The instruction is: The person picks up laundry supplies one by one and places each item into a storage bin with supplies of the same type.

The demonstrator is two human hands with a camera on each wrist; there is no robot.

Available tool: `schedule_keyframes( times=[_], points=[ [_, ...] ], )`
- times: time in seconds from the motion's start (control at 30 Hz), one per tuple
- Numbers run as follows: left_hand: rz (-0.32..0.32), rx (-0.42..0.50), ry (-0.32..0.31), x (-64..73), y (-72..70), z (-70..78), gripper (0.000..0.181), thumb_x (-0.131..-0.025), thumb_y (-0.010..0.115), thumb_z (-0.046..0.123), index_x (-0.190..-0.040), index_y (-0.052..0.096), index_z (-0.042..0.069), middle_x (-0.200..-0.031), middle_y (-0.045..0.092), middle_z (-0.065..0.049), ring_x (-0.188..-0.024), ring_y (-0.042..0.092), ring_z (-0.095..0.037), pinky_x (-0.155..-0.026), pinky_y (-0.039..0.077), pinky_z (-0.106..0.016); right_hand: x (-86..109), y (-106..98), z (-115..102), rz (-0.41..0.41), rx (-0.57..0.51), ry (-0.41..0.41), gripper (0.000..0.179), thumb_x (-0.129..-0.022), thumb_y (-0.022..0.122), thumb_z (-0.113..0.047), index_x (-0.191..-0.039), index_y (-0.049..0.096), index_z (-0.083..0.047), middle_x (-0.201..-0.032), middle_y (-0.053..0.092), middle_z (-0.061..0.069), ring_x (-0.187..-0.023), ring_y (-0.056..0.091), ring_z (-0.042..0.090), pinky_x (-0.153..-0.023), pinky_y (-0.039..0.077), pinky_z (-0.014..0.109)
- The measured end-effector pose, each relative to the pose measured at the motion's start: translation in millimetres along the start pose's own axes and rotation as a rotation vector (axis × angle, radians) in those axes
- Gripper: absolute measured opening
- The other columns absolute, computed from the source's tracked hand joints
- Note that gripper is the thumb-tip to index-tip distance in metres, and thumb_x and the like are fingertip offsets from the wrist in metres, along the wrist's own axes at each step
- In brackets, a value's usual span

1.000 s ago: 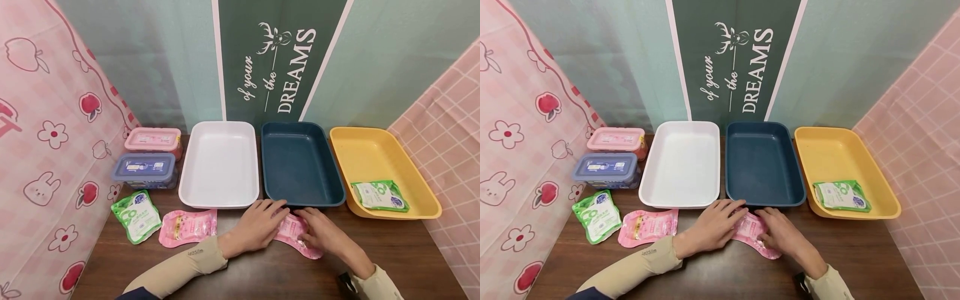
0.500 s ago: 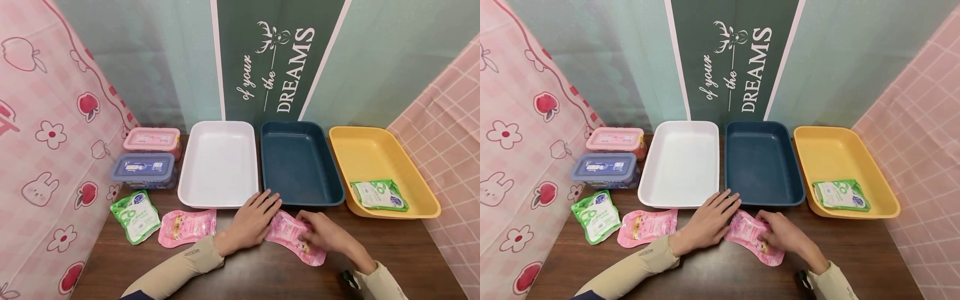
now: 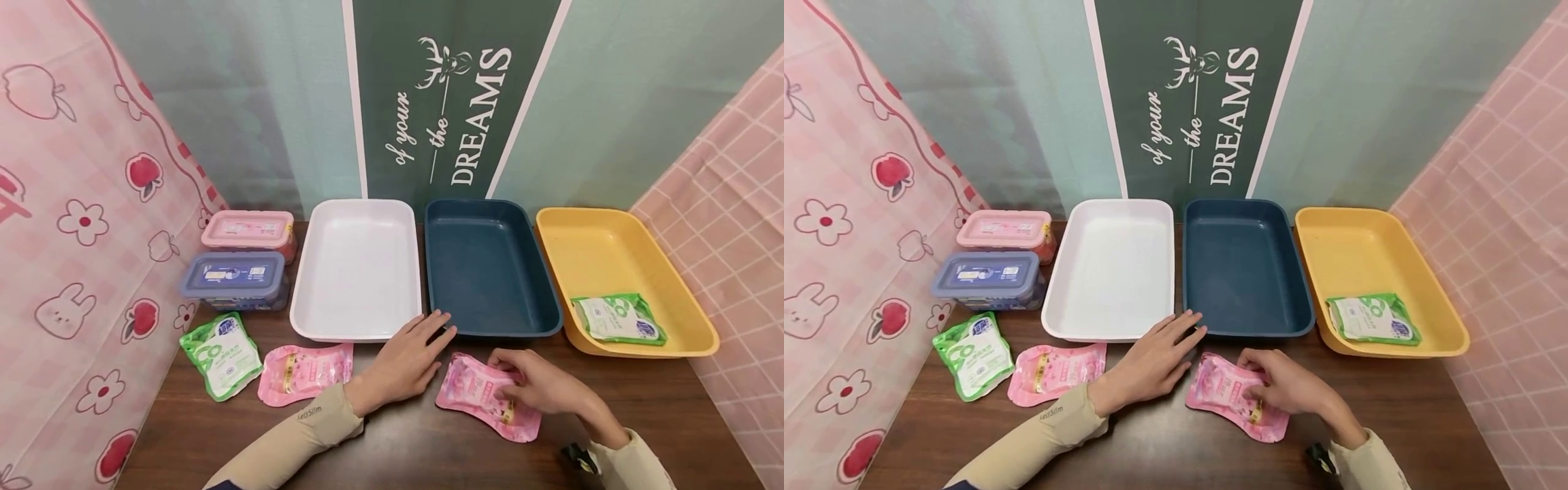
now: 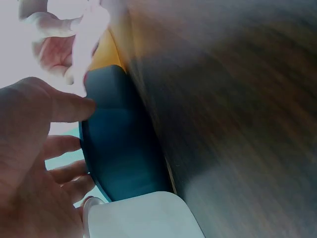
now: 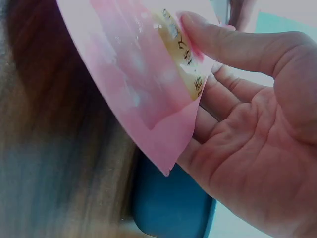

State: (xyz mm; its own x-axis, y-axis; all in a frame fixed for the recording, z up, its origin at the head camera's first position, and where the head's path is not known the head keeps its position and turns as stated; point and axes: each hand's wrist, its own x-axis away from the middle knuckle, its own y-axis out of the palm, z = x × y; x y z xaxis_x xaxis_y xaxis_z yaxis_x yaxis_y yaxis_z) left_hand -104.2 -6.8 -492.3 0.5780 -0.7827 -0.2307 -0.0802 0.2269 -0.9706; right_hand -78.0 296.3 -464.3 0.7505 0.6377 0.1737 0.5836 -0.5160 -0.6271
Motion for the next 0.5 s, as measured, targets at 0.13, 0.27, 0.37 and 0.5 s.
schedule_keyframes(
  times=[0.13,0.27,0.37,0.5],
  points=[
    [0.053,0.046,0.001,0.3,2.2,0.4,0.066,-0.1,0.074,0.027,-0.158,0.05,0.009,-0.164,0.045,-0.016,-0.158,0.038,-0.031,-0.13,0.031,-0.042,3.4,-6,-6,-0.009,-0.001,-0.024,0.022,-0.096,0.081,-0.019,-0.11,0.064,-0.022,-0.092,0.064,-0.009,-0.084,0.059,0.004,-0.072,0.049,0.025],
    [0.096,0.044,0.008,-0.5,1.7,-0.4,0.064,-0.098,0.076,0.025,-0.155,0.053,0.009,-0.156,0.052,-0.015,-0.155,0.043,-0.032,-0.129,0.033,-0.041,4.1,-16,-13,-0.02,0.011,-0.005,0.022,-0.097,0.08,-0.021,-0.112,0.064,-0.023,-0.093,0.065,-0.01,-0.083,0.059,0.005,-0.071,0.049,0.025],
    [0.11,0.037,0.008,-1.2,0.7,-1.2,0.061,-0.097,0.076,0.025,-0.153,0.055,0.008,-0.153,0.056,-0.014,-0.153,0.046,-0.031,-0.128,0.035,-0.041,3.7,-23,-18,-0.03,0.015,0.014,0.021,-0.098,0.079,-0.021,-0.113,0.064,-0.023,-0.094,0.065,-0.01,-0.083,0.059,0.005,-0.07,0.049,0.025],
    [0.112,0.031,0.012,-0.7,1.3,-1.4,0.06,-0.098,0.075,0.025,-0.152,0.056,0.007,-0.153,0.056,-0.014,-0.153,0.045,-0.031,-0.128,0.034,-0.04,3.4,-30,-23,-0.028,0.025,0.012,0.02,-0.099,0.077,-0.02,-0.116,0.065,-0.022,-0.092,0.065,-0.01,-0.08,0.059,0.005,-0.068,0.049,0.024]
  ],
)
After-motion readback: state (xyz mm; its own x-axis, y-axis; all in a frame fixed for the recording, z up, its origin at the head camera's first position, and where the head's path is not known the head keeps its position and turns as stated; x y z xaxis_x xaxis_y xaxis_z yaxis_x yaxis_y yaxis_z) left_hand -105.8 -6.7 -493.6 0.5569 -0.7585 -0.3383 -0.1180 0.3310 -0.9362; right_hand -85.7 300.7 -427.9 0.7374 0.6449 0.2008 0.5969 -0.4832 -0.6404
